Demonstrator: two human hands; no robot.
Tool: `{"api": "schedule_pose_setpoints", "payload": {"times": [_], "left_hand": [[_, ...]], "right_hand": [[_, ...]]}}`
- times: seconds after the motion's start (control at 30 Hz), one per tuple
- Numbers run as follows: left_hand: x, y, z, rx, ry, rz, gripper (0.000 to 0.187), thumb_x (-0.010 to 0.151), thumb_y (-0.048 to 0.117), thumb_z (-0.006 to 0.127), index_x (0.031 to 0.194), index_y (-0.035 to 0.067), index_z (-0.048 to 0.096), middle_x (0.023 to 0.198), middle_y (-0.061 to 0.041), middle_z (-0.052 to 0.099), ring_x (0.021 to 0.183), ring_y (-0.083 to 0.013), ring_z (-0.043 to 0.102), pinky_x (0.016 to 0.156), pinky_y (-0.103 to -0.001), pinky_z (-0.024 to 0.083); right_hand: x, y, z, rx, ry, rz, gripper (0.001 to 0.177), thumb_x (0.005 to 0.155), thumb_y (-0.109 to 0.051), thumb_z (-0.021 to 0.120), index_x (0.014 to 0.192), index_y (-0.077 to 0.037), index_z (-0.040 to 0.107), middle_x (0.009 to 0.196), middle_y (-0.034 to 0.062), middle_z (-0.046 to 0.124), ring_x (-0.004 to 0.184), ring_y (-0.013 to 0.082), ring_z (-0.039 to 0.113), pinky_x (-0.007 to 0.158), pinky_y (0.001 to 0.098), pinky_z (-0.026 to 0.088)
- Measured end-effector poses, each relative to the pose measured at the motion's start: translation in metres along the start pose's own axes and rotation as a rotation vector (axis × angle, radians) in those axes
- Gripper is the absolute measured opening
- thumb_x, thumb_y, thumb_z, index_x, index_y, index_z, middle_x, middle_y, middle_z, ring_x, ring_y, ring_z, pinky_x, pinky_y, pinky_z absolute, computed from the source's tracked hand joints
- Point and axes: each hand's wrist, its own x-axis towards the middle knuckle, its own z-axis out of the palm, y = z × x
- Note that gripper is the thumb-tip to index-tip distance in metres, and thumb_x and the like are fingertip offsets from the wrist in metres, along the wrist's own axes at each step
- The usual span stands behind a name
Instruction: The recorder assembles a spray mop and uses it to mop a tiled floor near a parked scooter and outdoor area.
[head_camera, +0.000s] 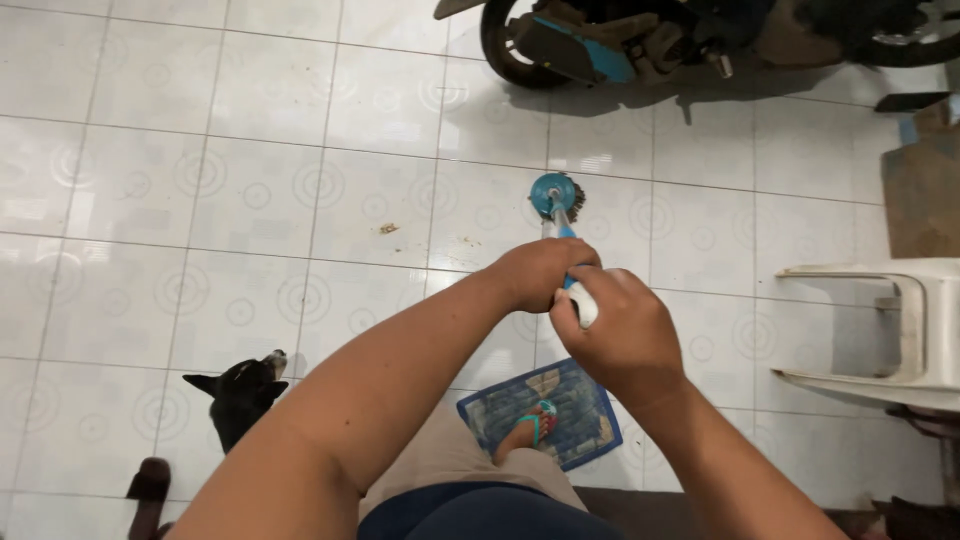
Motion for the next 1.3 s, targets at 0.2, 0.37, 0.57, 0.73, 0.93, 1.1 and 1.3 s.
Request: {"api": "schedule_pose_setpoints", "payload": {"times": [0.2,0.37,0.57,0.73,0.93,1.1,1.3], "left_hand": [[0.003,-0.01,-0.01,-0.039,0.084,-0.029,0.043,0.068,0.006,0.075,0.11,0.014,0.067,0.114,-0.006,0.07,0.108,-0.0299,0.067,0.09,-0.039,0.054],[0.012,0.012,0.017,-0.044,0.148,-0.025,0.039,0.07,0.011,0.076,0.108,0.015,0.067,0.113,-0.006,0.07,0.108,-0.0295,0.067,0.09,-0.039,0.054],[0.003,0.07,0.059,0.19,0.11,-0.151,0.032,0.071,0.019,0.075,0.102,0.019,0.071,0.108,-0.003,0.072,0.108,-0.0284,0.067,0.091,-0.045,0.052],[-0.024,0.107,0.093,0.305,0.164,-0.148,0.035,0.064,0.021,0.078,0.098,0.019,0.072,0.102,-0.005,0.073,0.103,-0.0298,0.067,0.099,-0.056,0.045],[-0.044,0.079,0.153,0.209,0.281,-0.219,0.027,0.076,0.019,0.073,0.103,0.017,0.07,0.105,-0.006,0.072,0.106,-0.0295,0.067,0.094,-0.049,0.05],[-0.049,0.1,0.158,0.14,0.259,-0.248,0.033,0.072,0.011,0.074,0.104,0.016,0.07,0.109,-0.006,0.071,0.103,-0.0308,0.067,0.086,-0.042,0.054],[-0.047,0.088,0.166,0.057,0.316,-0.179,0.037,0.071,0.009,0.074,0.108,0.015,0.07,0.11,-0.007,0.073,0.105,-0.0323,0.068,0.088,-0.041,0.055]], "right_hand": [[0.021,-0.009,-0.001,-0.004,-0.078,0.146,0.032,0.083,-0.023,0.073,0.107,-0.002,0.073,0.088,0.0196,0.072,0.077,0.0346,0.07,0.071,0.0421,0.057],[0.0,0.009,-0.012,-0.013,-0.043,0.16,0.035,0.082,-0.026,0.075,0.11,-0.004,0.072,0.099,0.0185,0.073,0.089,0.0355,0.071,0.076,0.0426,0.057],[-0.062,0.043,-0.034,0.025,-0.109,0.132,0.04,0.08,-0.027,0.077,0.112,-0.004,0.071,0.109,0.0172,0.074,0.098,0.0351,0.071,0.082,0.0421,0.056],[-0.108,0.051,-0.056,0.106,-0.194,0.166,0.038,0.08,-0.024,0.074,0.113,-0.006,0.073,0.107,0.0144,0.075,0.096,0.0318,0.073,0.083,0.0398,0.058],[-0.149,0.072,-0.021,0.14,-0.099,-0.072,0.035,0.081,-0.021,0.074,0.111,-0.002,0.072,0.107,0.0183,0.074,0.098,0.0346,0.071,0.085,0.0413,0.057],[-0.161,0.071,-0.03,0.08,-0.22,0.029,0.038,0.078,-0.025,0.074,0.11,-0.004,0.073,0.101,0.0168,0.075,0.092,0.0342,0.071,0.081,0.0422,0.057],[-0.15,0.064,-0.041,0.025,-0.192,0.041,0.037,0.077,-0.027,0.075,0.106,-0.004,0.074,0.095,0.017,0.073,0.087,0.0354,0.07,0.077,0.0443,0.056]]}}
